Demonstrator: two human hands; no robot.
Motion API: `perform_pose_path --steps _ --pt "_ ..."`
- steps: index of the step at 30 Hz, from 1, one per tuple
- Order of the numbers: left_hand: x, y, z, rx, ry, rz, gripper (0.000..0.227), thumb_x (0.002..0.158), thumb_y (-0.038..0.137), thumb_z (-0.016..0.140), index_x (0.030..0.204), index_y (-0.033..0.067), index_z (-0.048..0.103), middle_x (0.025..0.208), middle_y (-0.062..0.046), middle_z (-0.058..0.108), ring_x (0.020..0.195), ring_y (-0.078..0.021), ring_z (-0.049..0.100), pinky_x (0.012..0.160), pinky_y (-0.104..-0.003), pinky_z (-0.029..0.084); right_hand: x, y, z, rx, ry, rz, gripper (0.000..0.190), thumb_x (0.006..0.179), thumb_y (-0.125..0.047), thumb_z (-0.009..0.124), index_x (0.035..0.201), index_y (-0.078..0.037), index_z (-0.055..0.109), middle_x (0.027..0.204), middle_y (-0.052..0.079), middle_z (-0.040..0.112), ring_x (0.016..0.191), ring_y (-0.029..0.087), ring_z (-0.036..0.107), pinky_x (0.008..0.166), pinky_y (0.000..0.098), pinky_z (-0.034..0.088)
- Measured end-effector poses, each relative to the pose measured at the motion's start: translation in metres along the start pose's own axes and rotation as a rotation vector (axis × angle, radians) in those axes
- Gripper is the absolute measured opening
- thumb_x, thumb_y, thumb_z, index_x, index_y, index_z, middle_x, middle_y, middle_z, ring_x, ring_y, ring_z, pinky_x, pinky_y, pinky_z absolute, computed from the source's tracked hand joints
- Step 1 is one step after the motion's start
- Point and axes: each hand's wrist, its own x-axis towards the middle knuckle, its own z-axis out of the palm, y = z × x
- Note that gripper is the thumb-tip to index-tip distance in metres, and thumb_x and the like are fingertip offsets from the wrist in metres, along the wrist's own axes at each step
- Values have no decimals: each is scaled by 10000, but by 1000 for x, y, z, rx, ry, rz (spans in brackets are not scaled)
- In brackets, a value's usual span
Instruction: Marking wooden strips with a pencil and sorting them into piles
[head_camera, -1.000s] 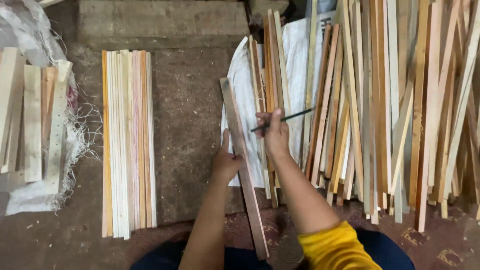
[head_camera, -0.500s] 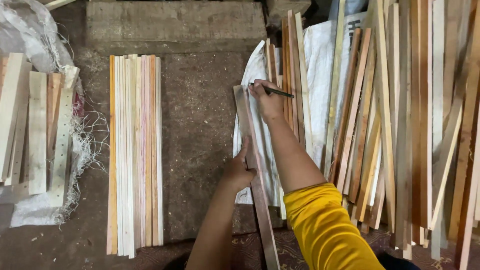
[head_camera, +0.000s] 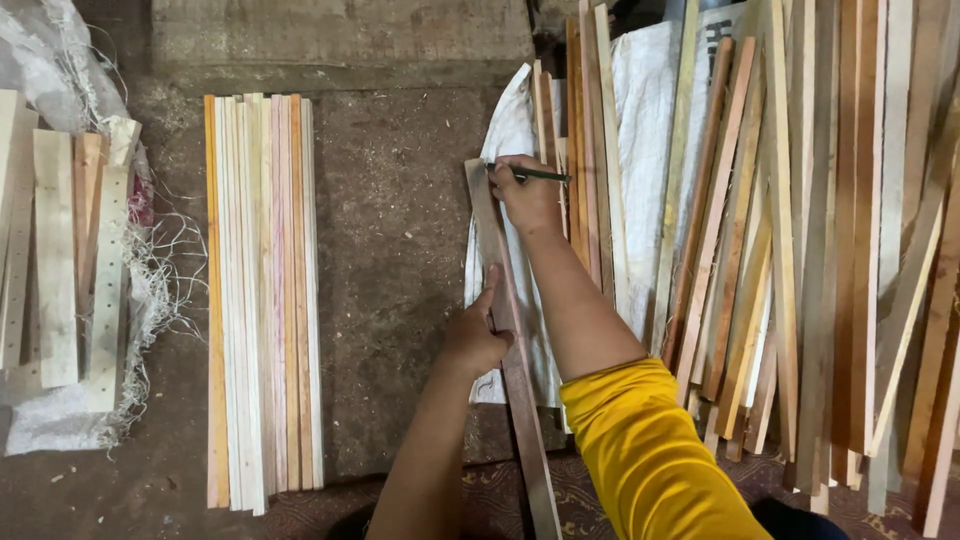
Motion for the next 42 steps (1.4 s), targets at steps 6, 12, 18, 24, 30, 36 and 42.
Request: perform_pose_path --steps 6,12,18,24,30,36,42 --pt "19 -27 9 -3 5 35 938 832 152 711 1636 355 272 924 -174 715 855 -308 757 622 -341 657 -12 0 -6 -135 -10 -37 141 880 -109 699 974 -35 772 831 230 752 737 276 774 643 324 687" --pt "21 -29 11 -73 11 34 904 838 120 692 1633 288 295 916 -211 718 807 -327 759 590 -341 666 -10 27 -17 -279 -48 -157 95 834 -173 699 775 -141 766 549 48 680 539 163 711 477 295 569" --pt "24 -31 14 -151 -15 51 944 831 64 695 1633 312 263 863 -233 716 750 -353 751 575 -364 682 -55 8 -44 -263 -136 -143 86 832 -123 678 778 -97 739 542 49 659 499 137 612 492 245 487" --pt "10 -20 4 -173 -6 45 956 818 41 736 1625 289 286 876 -224 736 737 -346 756 570 -391 688 -107 15 -58 -271 -86 -134 98 835 -92 681 866 -56 767 684 129 712 646 211 663 583 326 532" --pt "-2 -1 2 -99 4 21 968 812 12 721 1624 299 279 920 -201 737 760 -327 759 583 -368 694 -162 12 -75 -391 -71 -113 94 828 -124 707 876 -114 788 796 137 753 781 291 733 676 374 578" --pt "5 -13 9 -52 26 14 967 804 28 713 1611 354 291 934 -177 735 796 -325 761 607 -354 700 -220 2 -97 -368 -28 -155 95 844 -65 724 917 -55 784 841 205 747 842 366 739 711 425 594" --pt "-5 -6 7 -91 42 1 928 812 50 691 1598 373 320 999 -179 688 847 -330 751 620 -352 703 -265 -3 -116 -419 -25 -112 80 841 -127 738 896 -123 796 798 143 744 733 288 730 666 380 579"
